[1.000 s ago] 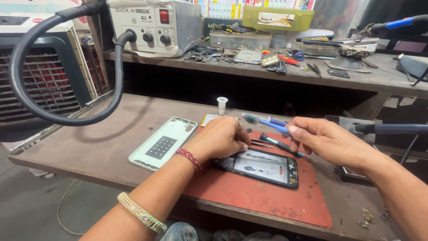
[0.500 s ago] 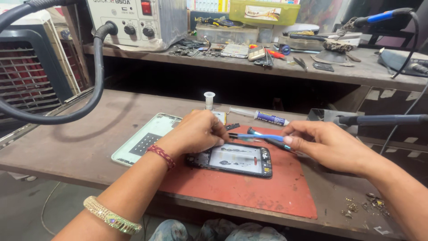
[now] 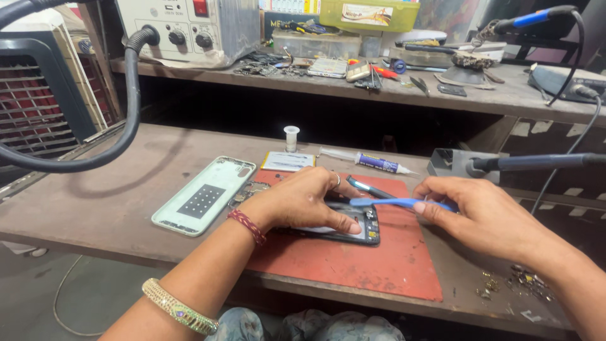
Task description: The person applies a liquid substance from a syringe onto the internal components of a disassembled smartphone. They then use a blue plastic spatula to spread the liquid across the surface and a pair of tweezers to manipulate small parts within the device.
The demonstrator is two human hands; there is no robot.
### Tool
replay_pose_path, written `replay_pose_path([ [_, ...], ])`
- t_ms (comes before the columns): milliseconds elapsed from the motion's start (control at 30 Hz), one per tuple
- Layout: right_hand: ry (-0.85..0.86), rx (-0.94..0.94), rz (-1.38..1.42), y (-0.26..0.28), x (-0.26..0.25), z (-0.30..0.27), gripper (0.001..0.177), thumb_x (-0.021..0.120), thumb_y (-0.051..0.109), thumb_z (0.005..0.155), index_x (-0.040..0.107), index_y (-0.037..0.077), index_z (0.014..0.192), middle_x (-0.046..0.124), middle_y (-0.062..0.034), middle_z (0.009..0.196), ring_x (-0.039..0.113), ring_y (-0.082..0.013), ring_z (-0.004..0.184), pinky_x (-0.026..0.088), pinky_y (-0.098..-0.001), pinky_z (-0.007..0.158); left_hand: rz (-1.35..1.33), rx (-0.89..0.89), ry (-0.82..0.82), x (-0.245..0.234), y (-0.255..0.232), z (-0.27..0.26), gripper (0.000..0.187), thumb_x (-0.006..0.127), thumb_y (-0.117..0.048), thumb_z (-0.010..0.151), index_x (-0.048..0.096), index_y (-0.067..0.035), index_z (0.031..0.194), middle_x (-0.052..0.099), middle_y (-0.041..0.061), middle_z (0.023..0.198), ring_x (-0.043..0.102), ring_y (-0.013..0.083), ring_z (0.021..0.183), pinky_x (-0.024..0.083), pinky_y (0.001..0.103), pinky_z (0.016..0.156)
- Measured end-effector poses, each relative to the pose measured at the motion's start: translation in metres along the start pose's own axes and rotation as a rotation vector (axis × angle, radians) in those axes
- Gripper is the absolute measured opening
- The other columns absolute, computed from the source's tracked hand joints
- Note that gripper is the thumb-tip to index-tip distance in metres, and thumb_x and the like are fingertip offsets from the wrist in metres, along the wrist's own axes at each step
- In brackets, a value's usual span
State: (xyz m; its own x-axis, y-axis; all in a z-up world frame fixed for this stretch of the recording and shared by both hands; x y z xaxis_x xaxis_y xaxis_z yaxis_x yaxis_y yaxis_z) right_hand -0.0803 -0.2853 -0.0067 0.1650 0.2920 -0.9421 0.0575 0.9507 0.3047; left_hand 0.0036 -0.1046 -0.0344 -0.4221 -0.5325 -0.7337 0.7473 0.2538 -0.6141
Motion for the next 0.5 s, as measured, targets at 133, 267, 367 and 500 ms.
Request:
replay_pose_path([
  [133,-0.058,0.047,-0.029,-0.006,-0.005,-0.005,0.037,0.070,0.044,0.091,0.073,0.016,0.114,0.071,-0.0066,0.085,0.064,-0.0232,0.078,0.054,-0.0391,0.070,-0.096,0.045,0.010,0.006,0.004,0.001,0.065,0.090,-0.038,0.065,0.075,-0.005,0.119,0.080,0.010,0.110,0.075,0.0193,0.104,0.055,0.031,0.095],
  [267,-0.086,0.051,-0.057,-0.010,-0.006,-0.011,0.035,0.068,0.043,0.090,0.073,0.016,0.113,0.070,-0.0066,0.089,0.065,-0.0238,0.082,0.054,-0.0392,0.073,-0.200,0.040,0.002,0.009,0.008,-0.002,0.065,0.091,-0.035,0.066,0.075,-0.004,0.121,0.079,0.008,0.111,0.073,0.0192,0.106,0.053,0.031,0.097],
  [367,-0.084,0.071,-0.097,-0.015,-0.003,-0.015,0.035,0.068,0.042,0.090,0.073,0.017,0.114,0.071,-0.0068,0.092,0.066,-0.0241,0.085,0.054,-0.0393,0.075,-0.192,0.064,-0.004,0.010,0.006,-0.003,0.066,0.090,-0.035,0.067,0.075,-0.004,0.123,0.077,0.008,0.112,0.072,0.0197,0.109,0.053,0.031,0.097],
  [500,-0.127,0.030,-0.070,-0.014,-0.003,-0.014,0.037,0.071,0.044,0.088,0.073,0.020,0.117,0.075,-0.0073,0.095,0.069,-0.0244,0.088,0.056,-0.0399,0.077,-0.178,0.030,-0.033,0.008,0.007,-0.004,0.066,0.090,-0.034,0.066,0.074,-0.005,0.123,0.077,0.007,0.118,0.070,0.0192,0.114,0.050,0.031,0.101],
])
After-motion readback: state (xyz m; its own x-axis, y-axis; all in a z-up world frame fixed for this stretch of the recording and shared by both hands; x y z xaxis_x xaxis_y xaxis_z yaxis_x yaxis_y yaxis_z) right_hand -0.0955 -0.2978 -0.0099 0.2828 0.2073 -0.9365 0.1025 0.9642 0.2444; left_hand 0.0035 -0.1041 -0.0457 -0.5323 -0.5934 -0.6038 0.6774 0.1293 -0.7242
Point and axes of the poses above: each hand's wrist, its own z-axis towards the middle knuckle, its own x-axis out of the palm, y = z × x, the point moved 9 cm from there along z, towards the middle knuckle
